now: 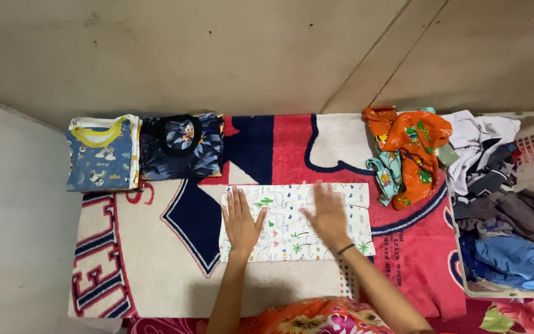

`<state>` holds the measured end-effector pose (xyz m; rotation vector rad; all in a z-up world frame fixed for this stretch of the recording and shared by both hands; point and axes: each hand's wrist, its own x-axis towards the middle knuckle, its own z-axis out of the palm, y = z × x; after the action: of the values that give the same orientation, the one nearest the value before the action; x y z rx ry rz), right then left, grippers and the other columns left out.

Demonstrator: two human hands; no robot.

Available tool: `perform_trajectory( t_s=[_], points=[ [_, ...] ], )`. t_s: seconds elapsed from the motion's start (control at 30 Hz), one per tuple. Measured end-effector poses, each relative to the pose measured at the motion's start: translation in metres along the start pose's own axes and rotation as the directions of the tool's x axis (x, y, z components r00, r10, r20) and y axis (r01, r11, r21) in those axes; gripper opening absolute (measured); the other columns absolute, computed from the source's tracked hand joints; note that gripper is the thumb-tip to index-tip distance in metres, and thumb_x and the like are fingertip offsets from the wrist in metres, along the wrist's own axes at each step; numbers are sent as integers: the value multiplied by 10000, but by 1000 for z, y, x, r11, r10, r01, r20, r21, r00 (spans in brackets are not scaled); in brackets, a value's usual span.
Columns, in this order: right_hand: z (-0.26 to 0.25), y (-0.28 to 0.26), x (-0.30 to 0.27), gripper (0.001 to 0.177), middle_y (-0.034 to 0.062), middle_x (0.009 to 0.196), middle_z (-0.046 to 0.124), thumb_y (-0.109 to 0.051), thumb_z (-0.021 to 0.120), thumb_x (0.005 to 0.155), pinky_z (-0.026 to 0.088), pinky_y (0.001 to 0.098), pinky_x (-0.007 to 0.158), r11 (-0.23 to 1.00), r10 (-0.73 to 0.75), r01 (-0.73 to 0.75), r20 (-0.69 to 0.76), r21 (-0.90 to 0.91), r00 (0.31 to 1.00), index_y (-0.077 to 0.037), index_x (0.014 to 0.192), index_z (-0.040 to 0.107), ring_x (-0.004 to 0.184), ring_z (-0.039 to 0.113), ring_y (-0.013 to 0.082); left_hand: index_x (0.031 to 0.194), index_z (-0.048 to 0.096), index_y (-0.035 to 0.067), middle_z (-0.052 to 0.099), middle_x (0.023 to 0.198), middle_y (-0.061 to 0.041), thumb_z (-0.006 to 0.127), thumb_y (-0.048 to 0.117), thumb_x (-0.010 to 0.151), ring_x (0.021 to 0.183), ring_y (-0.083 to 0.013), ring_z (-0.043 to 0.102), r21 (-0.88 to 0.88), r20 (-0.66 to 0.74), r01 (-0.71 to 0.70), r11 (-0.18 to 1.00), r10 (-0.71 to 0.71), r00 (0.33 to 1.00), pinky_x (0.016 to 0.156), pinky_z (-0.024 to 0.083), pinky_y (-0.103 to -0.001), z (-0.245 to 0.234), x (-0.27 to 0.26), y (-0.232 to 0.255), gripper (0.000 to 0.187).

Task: The person folds several small garments one by one on a patterned blanket. They smooth each item, fold the sides and ends, and place the finished pieces into a growing stack on the left side of the frame.

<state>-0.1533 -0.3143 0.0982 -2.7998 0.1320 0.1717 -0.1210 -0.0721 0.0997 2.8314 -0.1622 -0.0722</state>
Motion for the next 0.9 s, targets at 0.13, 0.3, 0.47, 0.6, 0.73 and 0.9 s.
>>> perform_trajectory(
  t_s=[0.13,0.3,0.47,0.6,0.73,0.9],
  points=[
    [-16,53,-9,847,95,1713,143,-700,252,1011,108,520,1249,995,87,-89,-29,-55,996,-141,1640,159,1558,130,303,1591,245,24,208,1681,-197,438,635,1007,1566,-353,139,-9,-42,1,1000,-1,999,1240,86,-557,9,1,-3,867],
    [-23,82,-19,859,94,1698,246,-712,293,995,249,637,1205,978,92,-108,-99,-179,991,-149,1641,224,1561,212,331,1604,203,42,141,1705,-171,423,667,983,1580,-341,93,-6,-29,10,1000,-10,1000,1211,57,-654,15,0,-6,908],
    [-27,108,-28,699,250,1562,377,-486,481,1027,318,606,1157,999,40,-31,-291,37,956,-6,1532,421,1471,347,434,1530,379,45,345,1640,-186,500,537,1014,1547,-377,230,63,-254,5,998,11,967,1089,6,-803,17,-7,-28,723],
    [22,157,-47,367,-70,1141,673,-564,523,994,394,480,1034,998,-22,24,-33,56,999,-323,1191,718,1250,528,213,1140,726,208,399,1619,18,569,293,978,1558,-262,212,-148,141,-160,976,181,973,1232,30,-637,-44,-16,4,241],
    [-14,139,-60,263,-210,1137,669,-578,577,913,395,386,970,988,-132,139,116,-59,984,-452,1107,702,1163,575,100,1068,744,255,398,1606,-20,628,249,933,1555,-319,214,-117,364,-385,915,401,841,1232,124,-630,-41,-29,21,178],
    [-35,137,-69,249,-168,1061,600,-600,625,866,402,442,963,980,-65,115,283,-162,957,-358,923,634,1128,530,159,862,622,128,458,1546,-44,735,242,869,1525,-325,282,-252,180,-467,848,515,838,1187,232,-632,-3,-36,4,160]
  ],
)
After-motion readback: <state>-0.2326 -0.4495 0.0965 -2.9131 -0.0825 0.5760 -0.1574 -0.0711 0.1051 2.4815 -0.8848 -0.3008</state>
